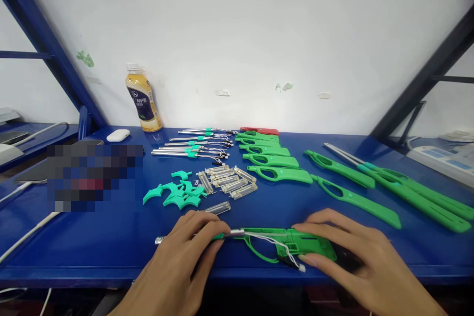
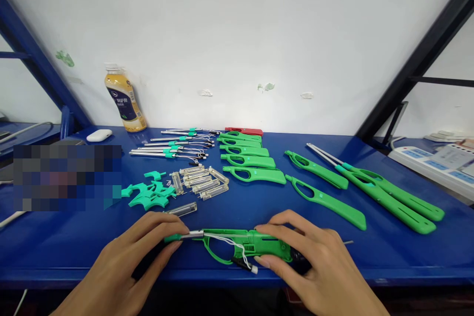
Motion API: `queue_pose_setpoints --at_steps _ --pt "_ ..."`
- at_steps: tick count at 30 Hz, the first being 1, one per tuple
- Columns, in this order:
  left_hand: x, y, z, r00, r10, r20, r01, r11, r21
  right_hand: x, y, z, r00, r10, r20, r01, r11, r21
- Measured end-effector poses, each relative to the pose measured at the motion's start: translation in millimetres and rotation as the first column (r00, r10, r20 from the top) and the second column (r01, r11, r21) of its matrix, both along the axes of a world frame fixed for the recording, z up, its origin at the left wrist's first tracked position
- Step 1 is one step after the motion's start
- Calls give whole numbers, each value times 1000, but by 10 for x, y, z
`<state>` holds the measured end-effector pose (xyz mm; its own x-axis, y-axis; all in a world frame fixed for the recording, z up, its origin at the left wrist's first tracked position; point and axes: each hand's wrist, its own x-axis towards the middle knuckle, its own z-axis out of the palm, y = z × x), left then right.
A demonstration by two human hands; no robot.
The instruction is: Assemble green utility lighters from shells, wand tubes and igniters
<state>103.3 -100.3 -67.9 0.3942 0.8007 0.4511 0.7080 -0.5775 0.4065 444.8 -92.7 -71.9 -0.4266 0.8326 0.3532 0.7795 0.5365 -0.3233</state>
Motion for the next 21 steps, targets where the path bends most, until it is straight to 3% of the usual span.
queue_pose_setpoints --at_steps 10,15,21 --pt "-39 -29 7 999 -40 -21 42 994 104 -8 -1 15 1000 1 8 -1 999 40" --pt "-60 -12 23 999 -36 -40 39 995 90 -8 8 3 1000 20 13 -21 998 53" --pt "-17 39 10 996 -80 30 74 982 176 2 13 20 1000 21 20 -22 999 48"
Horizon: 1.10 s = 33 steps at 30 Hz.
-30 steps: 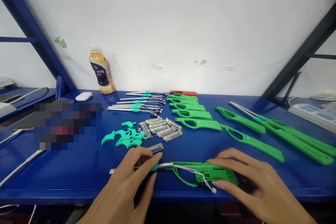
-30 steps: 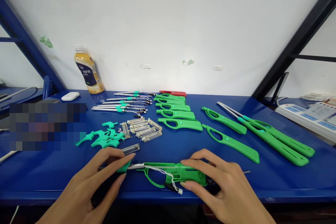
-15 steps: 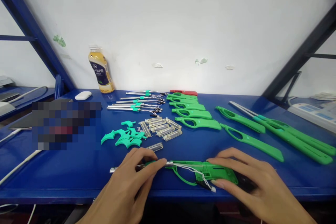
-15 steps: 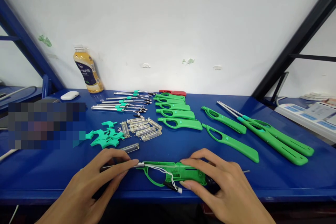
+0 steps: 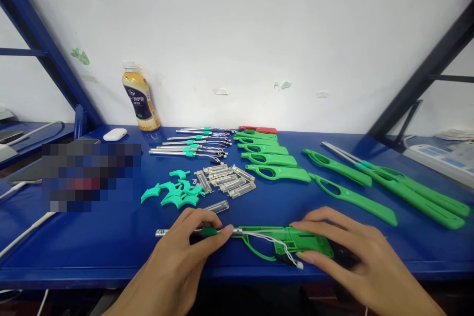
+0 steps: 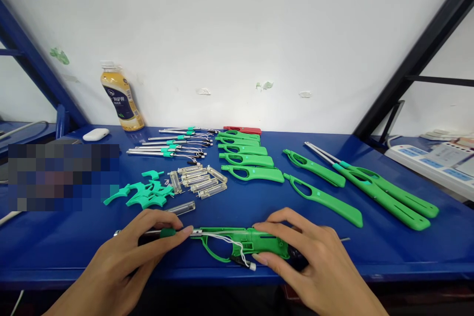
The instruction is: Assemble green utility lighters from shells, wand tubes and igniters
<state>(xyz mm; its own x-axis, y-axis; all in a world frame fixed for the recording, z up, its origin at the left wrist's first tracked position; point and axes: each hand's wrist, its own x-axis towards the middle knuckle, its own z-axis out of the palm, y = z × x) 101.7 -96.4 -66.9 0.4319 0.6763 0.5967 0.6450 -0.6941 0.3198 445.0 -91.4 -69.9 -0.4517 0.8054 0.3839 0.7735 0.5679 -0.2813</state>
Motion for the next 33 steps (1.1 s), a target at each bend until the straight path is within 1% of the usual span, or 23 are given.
queue_pose_setpoints --at_steps 2,5,7,10,14,16,18,21,24,27,33 --pt "0 2 -8 1000 6 17 -6 1000 4 2 -12 13 1000 -11 -13 11 999 35" --pt "-30 -8 -1 998 34 -58 -39 996 -85 -19 -62 28 999 -32 -39 37 989 146" --pt "-57 -12 5 994 57 -95 -69 989 -130 -61 -104 39 999 -37 -14 39 978 203" --pt "-82 -9 -5 992 63 -112 -79 987 -144 -161 -142 78 999 -3 48 -9 969 248" --pt "-80 -14 -39 993 69 -91 -82 985 -154 -265 -137 177 995 91 48 -101 944 313" --pt "-76 -21 -52 993 76 -96 -91 983 -159 -280 -128 220 992 117 40 -123 939 320" --pt "-75 -27 -58 990 90 -107 -106 982 -155 -284 -117 239 993 113 24 -115 939 324" --pt "-78 -28 -53 991 86 -105 -101 984 -148 -294 -90 215 993 103 -49 -83 944 320" --pt "-76 -23 -32 993 72 -91 -85 986 -147 -303 -64 161 988 116 -97 -88 963 256" --pt "-65 -18 -6 997 57 -60 -65 989 -131 -300 -61 120 990 101 -99 -78 974 211" --pt "-17 -32 21 1000 18 1 -18 990 -139 -319 -59 106 992 95 -79 -74 969 237"
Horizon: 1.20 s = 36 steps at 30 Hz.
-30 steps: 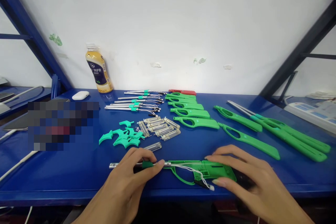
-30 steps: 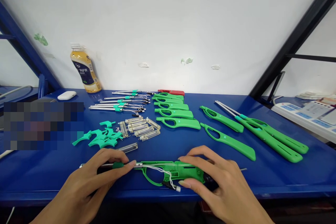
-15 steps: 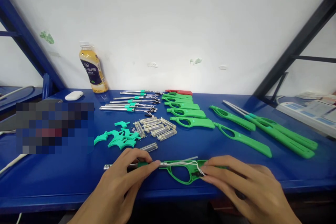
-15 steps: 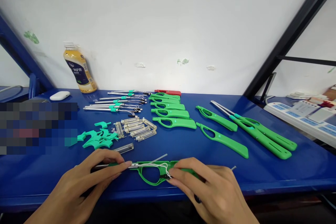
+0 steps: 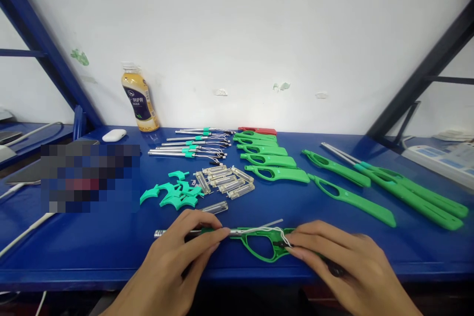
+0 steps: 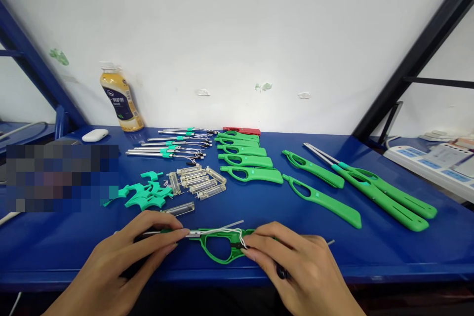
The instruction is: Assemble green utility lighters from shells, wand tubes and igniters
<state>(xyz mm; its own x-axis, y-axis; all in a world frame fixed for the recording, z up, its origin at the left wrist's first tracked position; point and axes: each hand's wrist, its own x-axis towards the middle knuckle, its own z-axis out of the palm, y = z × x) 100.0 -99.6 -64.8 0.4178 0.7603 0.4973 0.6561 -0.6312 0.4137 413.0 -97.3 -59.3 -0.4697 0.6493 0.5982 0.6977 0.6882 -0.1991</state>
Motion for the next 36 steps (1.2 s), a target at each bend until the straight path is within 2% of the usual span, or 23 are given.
queue_pose_setpoints --at_steps 5,8,11,15,22,30,33,36 --pt "5 -7 129 999 39 -2 -38 995 97 -28 27 18 999 30 -25 -29 999 34" --pt "-112 68 195 989 151 0 -147 966 215 -27 34 13 998 37 -41 -35 999 41" --pt "-284 186 181 950 310 -37 -288 916 278 -22 37 -3 999 31 -39 -30 999 38" --pt "-416 300 110 905 404 -134 -355 890 286 -19 35 -17 998 32 -56 -31 999 18" --pt "-433 329 87 890 437 -130 -383 872 305 -25 15 -31 995 25 -95 -29 999 -31" --pt "-455 96 125 839 511 -190 -431 835 341 -43 24 -19 993 16 -117 -21 999 -44" --pt "-373 31 122 860 483 -165 -414 850 326 -41 24 -26 992 15 -126 -23 998 -59" --pt "-253 13 131 908 389 -155 -326 889 322 -41 22 -34 991 9 -133 -19 997 -72"
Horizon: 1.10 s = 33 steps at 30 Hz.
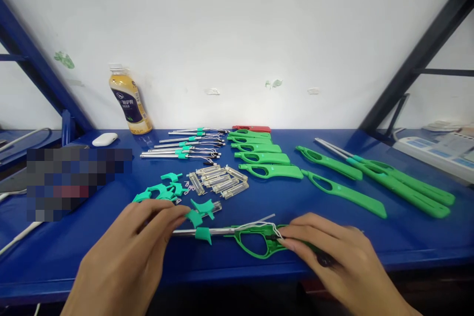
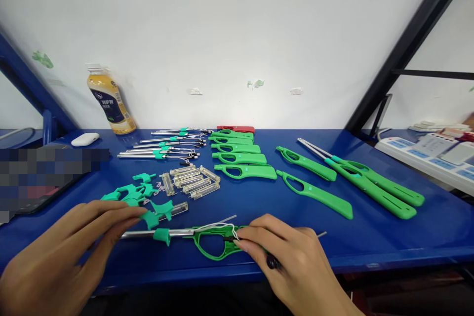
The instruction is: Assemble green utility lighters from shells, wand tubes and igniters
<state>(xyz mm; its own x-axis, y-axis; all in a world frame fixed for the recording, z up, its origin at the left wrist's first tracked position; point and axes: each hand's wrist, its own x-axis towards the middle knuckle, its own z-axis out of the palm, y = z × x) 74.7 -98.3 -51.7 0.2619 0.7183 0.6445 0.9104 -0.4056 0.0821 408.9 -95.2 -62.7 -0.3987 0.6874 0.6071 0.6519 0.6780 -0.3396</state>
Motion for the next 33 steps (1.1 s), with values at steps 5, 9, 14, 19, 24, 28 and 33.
queue_pose_setpoints --at_steps 5,9,14,19,24,28,33 --pt "54 105 21 998 -62 8 62 998 11 1 -4 -11 1000 8 -19 -8 1000 -13" --pt "-91 216 -5 1000 13 -14 -14 999 -32 5 -5 -22 1000 25 -8 -26 999 -36" --pt "-93 193 38 1000 5 5 -5 1000 -4 -1 -8 -30 1000 20 -12 -20 999 -35" --pt "201 66 134 984 -157 81 154 987 35 -4 -14 -12 999 24 -23 -25 999 -46" --pt "517 -4 6 951 -309 4 309 949 -57 -3 -10 6 999 35 -29 -37 997 -70" --pt "645 6 -138 936 -344 -67 339 937 -86 -3 -4 -2 998 39 -50 -43 996 -76" --pt "694 30 -193 923 -362 -134 344 929 -138 8 5 -14 997 51 -59 -55 996 -71"
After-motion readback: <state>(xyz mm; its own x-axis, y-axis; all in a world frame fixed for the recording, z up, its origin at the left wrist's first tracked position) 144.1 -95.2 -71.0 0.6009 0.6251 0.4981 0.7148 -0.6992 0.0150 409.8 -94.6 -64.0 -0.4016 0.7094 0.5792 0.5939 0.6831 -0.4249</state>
